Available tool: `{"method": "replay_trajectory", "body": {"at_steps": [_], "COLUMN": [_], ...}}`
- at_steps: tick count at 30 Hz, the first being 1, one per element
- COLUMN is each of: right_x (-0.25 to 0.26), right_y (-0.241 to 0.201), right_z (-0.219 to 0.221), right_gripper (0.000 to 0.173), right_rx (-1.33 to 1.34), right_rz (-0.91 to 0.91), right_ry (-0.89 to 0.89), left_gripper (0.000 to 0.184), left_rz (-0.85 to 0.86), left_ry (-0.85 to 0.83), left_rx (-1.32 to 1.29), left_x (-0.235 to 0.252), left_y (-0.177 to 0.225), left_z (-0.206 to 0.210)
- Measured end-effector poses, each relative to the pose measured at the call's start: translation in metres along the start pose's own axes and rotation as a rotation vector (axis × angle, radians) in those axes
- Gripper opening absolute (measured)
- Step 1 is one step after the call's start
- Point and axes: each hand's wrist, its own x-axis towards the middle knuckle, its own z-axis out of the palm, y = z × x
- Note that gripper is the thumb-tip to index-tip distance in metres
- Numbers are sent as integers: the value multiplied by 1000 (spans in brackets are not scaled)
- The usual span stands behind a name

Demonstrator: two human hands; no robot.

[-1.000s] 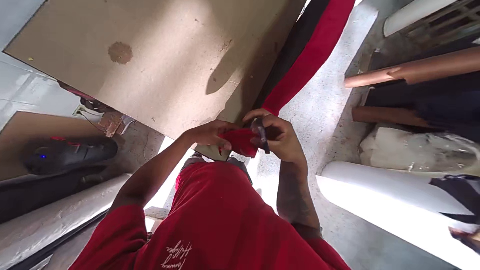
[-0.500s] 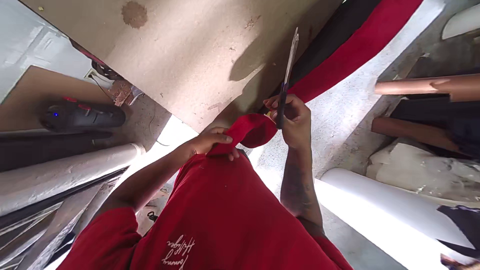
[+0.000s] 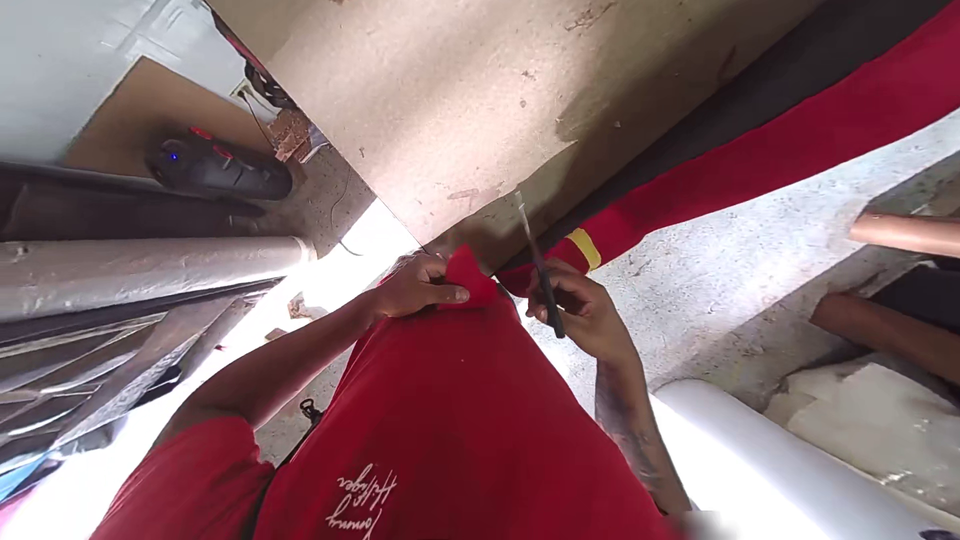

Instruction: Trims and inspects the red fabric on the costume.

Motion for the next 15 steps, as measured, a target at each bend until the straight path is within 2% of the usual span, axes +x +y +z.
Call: {"method": "replay_trajectory", "body": {"at_steps": [4, 7, 9, 12, 15], "right_x": [-18, -27, -30, -34, -38], "right_y": [-15, -23, -30, -40, -46], "right_z": [-7, -7, -5, -4, -3], "right_gripper": [33, 30, 36, 39, 38], "right_rx": [-198, -392, -483, -598, -660], "right_rz": [48, 52, 36, -16, -112], "right_ry": [-133, -131, -140, -122, -15], "left_gripper": [24, 24, 22, 19, 18], "left_rz": [160, 300, 360, 429, 453], "left_ry": [70, 60, 48, 83, 90], "left_rx": [219, 321, 383, 466, 491], "left_x": [6, 13, 16, 17, 17], "left_y": [15, 37, 46, 49, 53], "left_z": [6, 14, 18, 19, 19]}}
